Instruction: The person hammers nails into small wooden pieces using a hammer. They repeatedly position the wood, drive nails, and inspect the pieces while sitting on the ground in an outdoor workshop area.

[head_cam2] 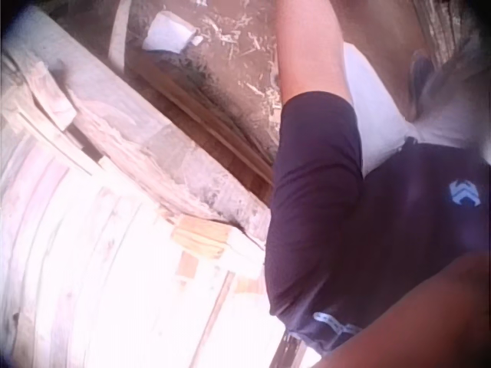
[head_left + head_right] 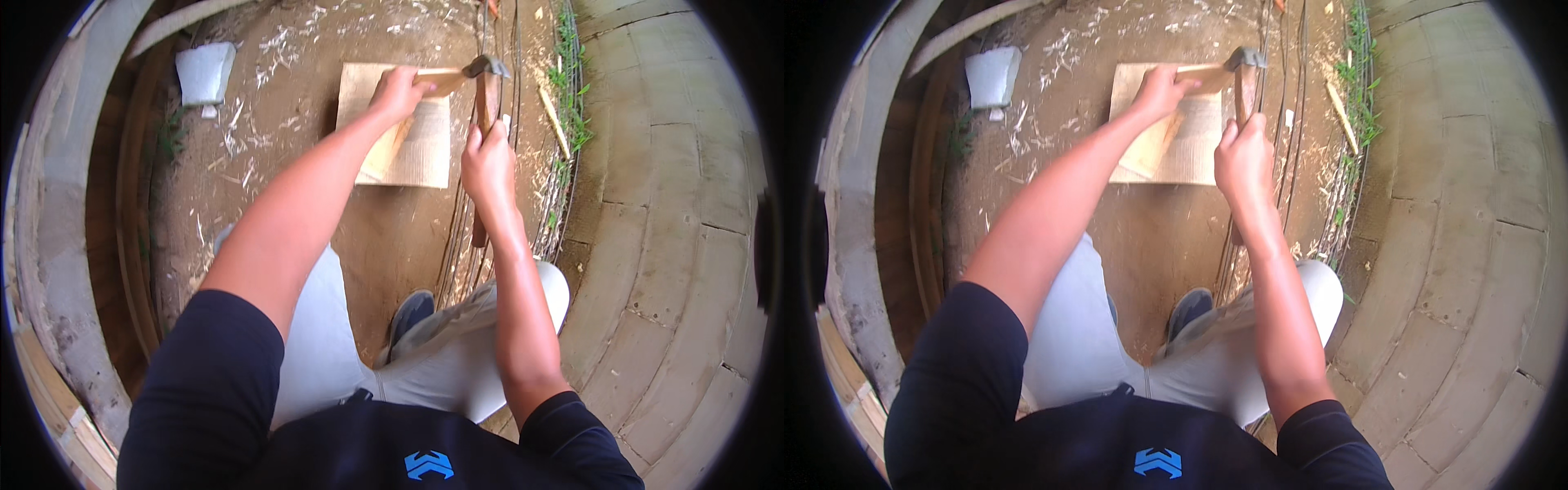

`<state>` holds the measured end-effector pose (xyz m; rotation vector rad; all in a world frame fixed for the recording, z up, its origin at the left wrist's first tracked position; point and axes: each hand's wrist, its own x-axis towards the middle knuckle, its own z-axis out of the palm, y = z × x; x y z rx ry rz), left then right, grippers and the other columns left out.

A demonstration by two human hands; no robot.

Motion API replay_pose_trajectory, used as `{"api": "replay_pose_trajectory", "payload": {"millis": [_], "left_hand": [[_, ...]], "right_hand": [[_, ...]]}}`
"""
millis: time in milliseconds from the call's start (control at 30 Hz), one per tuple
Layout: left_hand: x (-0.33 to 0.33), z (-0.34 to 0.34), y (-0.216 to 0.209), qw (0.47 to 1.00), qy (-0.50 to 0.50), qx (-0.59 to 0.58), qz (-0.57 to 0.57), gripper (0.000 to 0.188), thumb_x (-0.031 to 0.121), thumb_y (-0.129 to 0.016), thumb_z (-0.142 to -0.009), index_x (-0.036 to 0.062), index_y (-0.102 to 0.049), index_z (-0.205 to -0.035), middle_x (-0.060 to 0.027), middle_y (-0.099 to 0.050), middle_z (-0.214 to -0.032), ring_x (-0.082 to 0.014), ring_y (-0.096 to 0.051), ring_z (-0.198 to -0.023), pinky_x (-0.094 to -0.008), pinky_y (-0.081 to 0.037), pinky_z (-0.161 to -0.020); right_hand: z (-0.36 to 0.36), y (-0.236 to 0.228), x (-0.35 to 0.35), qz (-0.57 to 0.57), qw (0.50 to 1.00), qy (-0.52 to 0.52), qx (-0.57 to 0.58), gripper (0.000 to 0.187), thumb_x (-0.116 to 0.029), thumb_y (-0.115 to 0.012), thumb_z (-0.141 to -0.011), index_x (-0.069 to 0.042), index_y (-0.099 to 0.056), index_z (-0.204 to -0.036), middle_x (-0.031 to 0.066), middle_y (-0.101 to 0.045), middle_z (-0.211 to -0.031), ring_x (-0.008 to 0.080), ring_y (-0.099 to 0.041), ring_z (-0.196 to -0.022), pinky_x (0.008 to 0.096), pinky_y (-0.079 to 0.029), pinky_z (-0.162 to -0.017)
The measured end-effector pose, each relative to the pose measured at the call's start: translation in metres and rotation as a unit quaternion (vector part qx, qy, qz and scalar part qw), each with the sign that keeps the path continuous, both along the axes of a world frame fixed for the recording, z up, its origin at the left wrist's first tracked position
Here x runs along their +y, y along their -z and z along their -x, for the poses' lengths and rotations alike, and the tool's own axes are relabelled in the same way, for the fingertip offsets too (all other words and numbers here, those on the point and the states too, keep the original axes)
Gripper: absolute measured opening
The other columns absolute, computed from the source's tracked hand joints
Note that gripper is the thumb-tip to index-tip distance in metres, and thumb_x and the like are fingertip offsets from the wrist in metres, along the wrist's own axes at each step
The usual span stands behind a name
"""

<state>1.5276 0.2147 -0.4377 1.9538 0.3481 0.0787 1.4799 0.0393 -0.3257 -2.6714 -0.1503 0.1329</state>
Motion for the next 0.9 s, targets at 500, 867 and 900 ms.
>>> {"api": "replay_pose_trajectory", "payload": {"millis": [500,867,900], "left_hand": [[0.008,0.011,0.007,0.999,0.003,-0.032,-0.034,0.027,0.025,-0.074,-0.091,0.0052,-0.077,-0.109,-0.0194,-0.073,-0.080,-0.0239,-0.069,-0.069,-0.0401,-0.052,-0.069],[0.008,0.006,-0.004,0.999,0.011,-0.016,-0.041,0.030,0.026,-0.075,-0.092,0.0010,-0.075,-0.109,-0.0207,-0.074,-0.083,-0.0256,-0.071,-0.073,-0.0402,-0.052,-0.071],[0.003,0.005,-0.008,0.999,0.016,-0.032,-0.035,0.030,0.026,-0.075,-0.092,0.0009,-0.075,-0.109,-0.0208,-0.074,-0.084,-0.0257,-0.071,-0.072,-0.0402,-0.052,-0.071]], "right_hand": [[0.009,-0.045,0.015,-0.117,0.992,0.024,-0.045,0.026,-0.023,-0.054,-0.104,0.003,-0.052,-0.100,0.0293,-0.065,-0.072,0.0458,-0.070,-0.069,0.0520,-0.051,-0.057],[0.011,-0.045,0.009,-0.140,0.986,0.027,-0.090,0.024,-0.021,-0.053,-0.104,0.002,-0.050,-0.100,0.0324,-0.064,-0.073,0.0507,-0.066,-0.068,0.0541,-0.047,-0.054],[0.011,-0.040,0.008,-0.162,0.975,0.022,-0.150,0.022,-0.019,-0.051,-0.105,0.002,-0.049,-0.099,0.0314,-0.065,-0.072,0.0496,-0.065,-0.062,0.0516,-0.047,-0.049]]}}
